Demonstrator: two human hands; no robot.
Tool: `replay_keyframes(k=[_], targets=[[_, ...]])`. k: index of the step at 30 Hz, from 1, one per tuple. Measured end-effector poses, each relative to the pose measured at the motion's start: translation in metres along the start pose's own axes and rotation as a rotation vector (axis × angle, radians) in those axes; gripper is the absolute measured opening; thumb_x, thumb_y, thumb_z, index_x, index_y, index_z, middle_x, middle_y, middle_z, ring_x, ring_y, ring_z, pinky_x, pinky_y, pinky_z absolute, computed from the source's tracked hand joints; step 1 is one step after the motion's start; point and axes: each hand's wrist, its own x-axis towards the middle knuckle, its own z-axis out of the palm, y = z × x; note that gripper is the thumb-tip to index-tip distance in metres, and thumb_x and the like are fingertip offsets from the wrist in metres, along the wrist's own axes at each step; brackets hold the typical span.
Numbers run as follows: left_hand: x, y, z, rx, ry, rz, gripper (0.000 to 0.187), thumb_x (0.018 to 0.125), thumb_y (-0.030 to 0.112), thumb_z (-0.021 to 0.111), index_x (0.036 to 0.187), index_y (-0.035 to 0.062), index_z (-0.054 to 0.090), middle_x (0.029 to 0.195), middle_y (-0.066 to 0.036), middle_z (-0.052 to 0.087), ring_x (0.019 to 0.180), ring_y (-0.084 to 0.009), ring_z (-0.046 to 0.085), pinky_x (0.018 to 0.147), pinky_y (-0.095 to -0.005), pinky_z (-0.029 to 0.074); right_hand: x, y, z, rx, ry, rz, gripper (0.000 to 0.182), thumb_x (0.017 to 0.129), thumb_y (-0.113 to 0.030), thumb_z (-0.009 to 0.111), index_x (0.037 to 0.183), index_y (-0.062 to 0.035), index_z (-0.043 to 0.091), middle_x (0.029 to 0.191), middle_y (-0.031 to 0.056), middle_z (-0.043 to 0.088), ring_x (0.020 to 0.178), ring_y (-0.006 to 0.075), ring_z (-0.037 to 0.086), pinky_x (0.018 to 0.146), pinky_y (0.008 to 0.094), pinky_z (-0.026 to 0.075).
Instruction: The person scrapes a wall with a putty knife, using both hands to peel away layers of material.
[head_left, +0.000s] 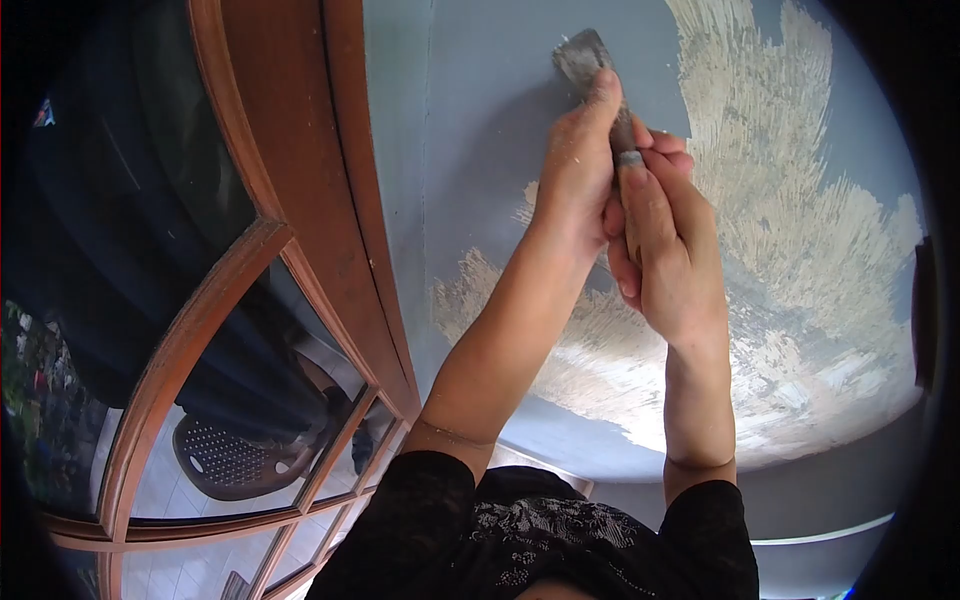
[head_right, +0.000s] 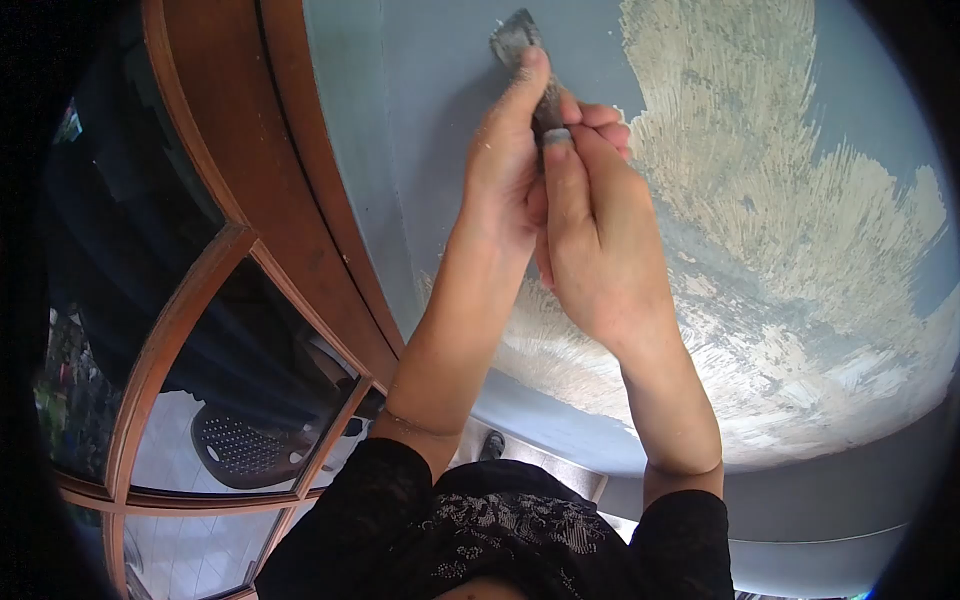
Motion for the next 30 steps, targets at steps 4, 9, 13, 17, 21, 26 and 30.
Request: replay_keyframes(k=[4,9,13,17,21,26,30], targets=[[-0.006,-0.01,-0.008,0.101,-0.01,0.004,0.046,0.084,0.047,0.05,0.064,0.0048,0.049,0.069,-0.016,0.058,0.061,-0.0249,0.06,0.055,-0.0361,0.053,-0.01,0.009,-0.005,0.068,-0.007,0.034,0.026,0.093,-0.018,0.035,0.102,0.0035,0.047,0.058,0.0002,0.043,0.034,0.0043,0.034,0.03,0.0189,0.024],[-0.034,-0.032,-0.017,0.176,0.028,-0.124,0.048,0.083,0.049,0.05,0.062,0.0053,0.048,0.065,-0.016,0.057,0.057,-0.0249,0.061,0.052,-0.0347,0.052,-0.049,0.024,-0.009,0.322,0.002,0.215,0.033,0.092,-0.021,0.037,0.111,0.0056,0.042,0.058,0.0004,0.043,0.036,0.0055,0.036,0.033,0.0188,0.029],[-0.036,-0.028,-0.016,0.187,0.018,-0.151,0.048,0.083,0.05,0.05,0.063,0.0063,0.047,0.063,-0.014,0.055,0.058,-0.024,0.06,0.051,-0.0338,0.051,-0.053,0.039,-0.002,0.572,0.0,0.059,0.049,0.087,-0.016,0.038,0.132,0.0005,0.026,0.072,0.0052,0.047,0.036,0.006,0.035,0.028,0.0171,0.026],[-0.03,-0.023,-0.014,0.2,0.054,-0.092,0.05,0.084,0.051,0.047,0.062,0.0056,0.049,0.062,-0.015,0.057,0.055,-0.0242,0.061,0.048,-0.0329,0.052,-0.045,0.025,0.002,0.525,-0.024,0.1,0.047,0.087,-0.01,0.036,0.132,0.0015,0.025,0.071,0.004,0.045,0.036,0.0045,0.033,0.03,0.0162,0.026],[-0.028,-0.02,-0.013,0.152,0.052,-0.078,0.05,0.083,0.051,0.048,0.062,0.0053,0.049,0.062,-0.014,0.057,0.055,-0.0242,0.06,0.049,-0.0333,0.052,-0.041,0.029,0.007,0.336,0.017,0.043,0.045,0.09,-0.011,0.036,0.131,0.0023,0.025,0.067,0.0006,0.042,0.036,0.0023,0.03,0.03,0.0162,0.022],[-0.025,-0.021,-0.016,0.173,0.035,-0.113,0.051,0.083,0.052,0.047,0.063,0.0054,0.048,0.063,-0.014,0.058,0.055,-0.0237,0.061,0.05,-0.0339,0.052,-0.04,0.03,0.01,0.27,0.067,0.021,0.04,0.091,-0.013,0.036,0.127,0.0038,0.031,0.062,-0.0017,0.04,0.036,0.001,0.029,0.031,0.0159,0.021],[-0.023,-0.015,-0.011,0.132,0.069,-0.082,0.051,0.085,0.051,0.045,0.063,0.0054,0.048,0.063,-0.014,0.058,0.055,-0.0237,0.061,0.05,-0.0346,0.052,-0.031,0.023,0.009,0.235,0.032,0.022,0.036,0.091,-0.013,0.035,0.123,0.0049,0.035,0.059,-0.0038,0.038,0.037,0.0001,0.028,0.032,0.0153,0.021]])
